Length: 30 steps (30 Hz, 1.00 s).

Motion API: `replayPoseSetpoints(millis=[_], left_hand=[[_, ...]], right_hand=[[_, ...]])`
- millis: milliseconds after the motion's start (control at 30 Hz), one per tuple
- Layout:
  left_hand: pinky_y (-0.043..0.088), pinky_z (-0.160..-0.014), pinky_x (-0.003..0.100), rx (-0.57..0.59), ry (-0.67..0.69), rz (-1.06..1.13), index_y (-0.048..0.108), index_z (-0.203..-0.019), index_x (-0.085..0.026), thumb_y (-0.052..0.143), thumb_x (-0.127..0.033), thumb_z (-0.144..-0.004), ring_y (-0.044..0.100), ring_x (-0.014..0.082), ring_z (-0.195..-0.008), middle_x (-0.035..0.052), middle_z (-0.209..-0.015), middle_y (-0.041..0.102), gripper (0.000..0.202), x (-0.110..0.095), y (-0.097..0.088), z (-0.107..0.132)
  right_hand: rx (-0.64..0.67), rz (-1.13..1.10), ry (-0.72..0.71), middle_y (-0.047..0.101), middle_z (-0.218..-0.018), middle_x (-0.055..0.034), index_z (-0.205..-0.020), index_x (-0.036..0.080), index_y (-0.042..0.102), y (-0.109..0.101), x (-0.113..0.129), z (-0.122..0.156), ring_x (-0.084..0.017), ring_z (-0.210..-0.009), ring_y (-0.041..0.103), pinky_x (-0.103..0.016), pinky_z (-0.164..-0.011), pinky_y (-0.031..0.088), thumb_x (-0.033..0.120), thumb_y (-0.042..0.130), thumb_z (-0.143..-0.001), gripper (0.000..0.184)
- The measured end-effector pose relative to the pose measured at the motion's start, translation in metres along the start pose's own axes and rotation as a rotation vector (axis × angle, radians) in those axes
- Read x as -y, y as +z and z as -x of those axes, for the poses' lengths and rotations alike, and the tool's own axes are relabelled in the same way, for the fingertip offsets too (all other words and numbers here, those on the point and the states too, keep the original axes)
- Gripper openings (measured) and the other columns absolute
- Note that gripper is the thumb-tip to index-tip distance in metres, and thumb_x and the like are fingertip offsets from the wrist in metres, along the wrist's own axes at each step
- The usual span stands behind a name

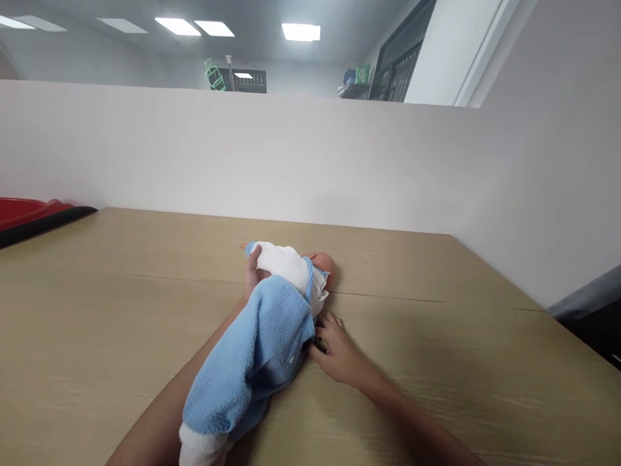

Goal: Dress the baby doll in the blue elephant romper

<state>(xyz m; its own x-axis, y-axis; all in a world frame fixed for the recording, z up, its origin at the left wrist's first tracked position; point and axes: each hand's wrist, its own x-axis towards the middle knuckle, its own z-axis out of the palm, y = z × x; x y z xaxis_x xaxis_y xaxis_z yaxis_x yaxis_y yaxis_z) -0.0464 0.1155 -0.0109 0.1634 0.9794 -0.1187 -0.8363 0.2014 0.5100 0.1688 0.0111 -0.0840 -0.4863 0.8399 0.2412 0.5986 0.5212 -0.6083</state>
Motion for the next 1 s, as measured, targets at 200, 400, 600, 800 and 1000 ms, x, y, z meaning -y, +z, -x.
replayPoseSetpoints(millis=[200, 400, 600, 800, 1000], left_hand=[[0.06, -0.097, 0.038, 0.019, -0.032, 0.082, 0.075, -0.096, -0.017, 0.025, -0.039, -0.115, 0.079, 0.0262, -0.109, 0.0005, -0.086, 0.082, 0.058, -0.003, -0.001, 0.002], [0.059, -0.106, 0.041, 0.046, -0.02, 0.148, 0.075, -0.099, -0.017, 0.046, -0.046, -0.108, 0.078, 0.031, -0.111, 0.0065, -0.089, 0.083, 0.042, 0.002, 0.002, -0.001], [0.057, -0.109, 0.046, 0.156, -0.037, 0.066, 0.073, -0.099, -0.019, 0.057, -0.046, -0.101, 0.076, 0.0357, -0.115, 0.0078, -0.093, 0.083, 0.032, 0.012, 0.024, 0.013], [0.046, -0.119, 0.046, 0.231, 0.161, -0.561, 0.071, -0.116, -0.016, 0.075, -0.059, -0.089, 0.067, 0.0369, -0.129, 0.0101, -0.118, 0.08, 0.051, 0.029, 0.052, 0.043], [0.04, -0.124, 0.048, 0.56, 0.354, -1.234, 0.06, -0.139, -0.02, 0.086, -0.047, -0.083, 0.056, 0.0361, -0.14, 0.0137, -0.146, 0.064, 0.067, 0.031, 0.073, 0.077]], right_hand=[[-0.198, 0.029, 0.173, 0.062, -0.081, -0.0034, -0.065, 0.021, 0.057, 0.007, -0.007, -0.004, -0.024, -0.086, 0.056, -0.037, -0.077, 0.037, 0.014, 0.068, -0.077, 0.018], [-0.421, -0.238, 0.299, 0.063, -0.09, -0.0019, -0.091, 0.024, 0.056, -0.016, -0.001, -0.008, -0.02, -0.081, 0.056, -0.035, -0.075, 0.045, 0.019, 0.064, -0.076, 0.018], [-0.331, -0.871, 0.549, 0.063, -0.138, -0.0108, -0.138, 0.033, 0.051, -0.068, 0.055, -0.014, -0.028, -0.117, 0.068, -0.044, -0.083, 0.062, 0.048, 0.063, -0.094, 0.049], [-0.144, -1.113, 0.599, 0.058, -0.154, -0.0023, -0.149, 0.045, 0.051, -0.097, 0.09, -0.004, -0.031, -0.133, 0.058, -0.046, -0.092, 0.059, 0.077, 0.053, -0.096, 0.062], [-0.217, -1.244, 0.662, 0.077, -0.119, -0.0081, -0.14, 0.029, 0.064, -0.097, 0.076, 0.007, -0.027, -0.109, 0.069, -0.033, -0.077, 0.058, 0.079, 0.05, -0.096, 0.068]])
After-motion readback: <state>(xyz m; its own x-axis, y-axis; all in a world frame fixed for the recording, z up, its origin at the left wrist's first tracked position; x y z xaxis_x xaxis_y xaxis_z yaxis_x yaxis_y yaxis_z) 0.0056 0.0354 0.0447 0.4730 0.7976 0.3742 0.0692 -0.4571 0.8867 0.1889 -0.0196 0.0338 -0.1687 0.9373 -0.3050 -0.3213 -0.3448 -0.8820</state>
